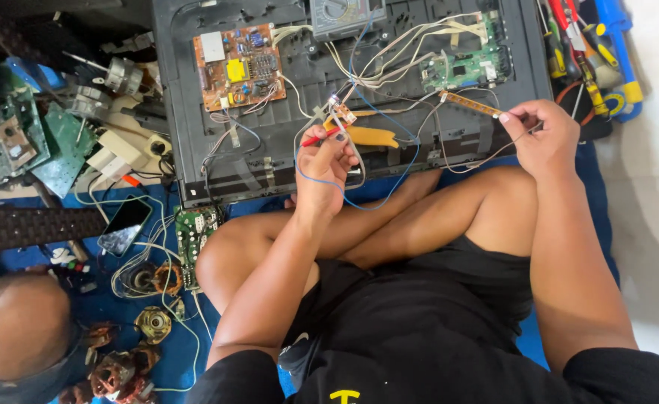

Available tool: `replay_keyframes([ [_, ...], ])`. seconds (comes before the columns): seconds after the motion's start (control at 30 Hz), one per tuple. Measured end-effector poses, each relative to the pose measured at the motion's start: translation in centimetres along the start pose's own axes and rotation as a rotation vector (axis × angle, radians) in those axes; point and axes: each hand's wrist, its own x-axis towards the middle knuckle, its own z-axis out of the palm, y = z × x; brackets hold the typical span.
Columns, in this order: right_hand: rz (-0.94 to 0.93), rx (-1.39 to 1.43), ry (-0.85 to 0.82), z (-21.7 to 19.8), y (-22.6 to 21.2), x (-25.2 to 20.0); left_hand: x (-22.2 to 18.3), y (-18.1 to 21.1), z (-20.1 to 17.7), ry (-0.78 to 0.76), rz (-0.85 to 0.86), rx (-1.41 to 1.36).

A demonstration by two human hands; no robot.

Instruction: Diagnosing and repairing a television by probing circuit boards with a multimeter and inspecting components.

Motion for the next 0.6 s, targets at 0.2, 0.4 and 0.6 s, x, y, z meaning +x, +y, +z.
replay_keyframes([
  [0.2,-0.061,-0.015,0.018,0.02,0.2,-0.13,-0.38,0.44,0.51,-0.002,-0.016,0.032],
  [0.4,-0.07,-0.022,0.02,0.07,0.28,-0.02,-0.23,0.12,0.31,-0.012,0.003,0.042],
  [0.6,-0.047,-0.015,0.023,0.03,0.07,-0.01,-0.08,-0.1,0.06,-0.013,0.001,0.045],
])
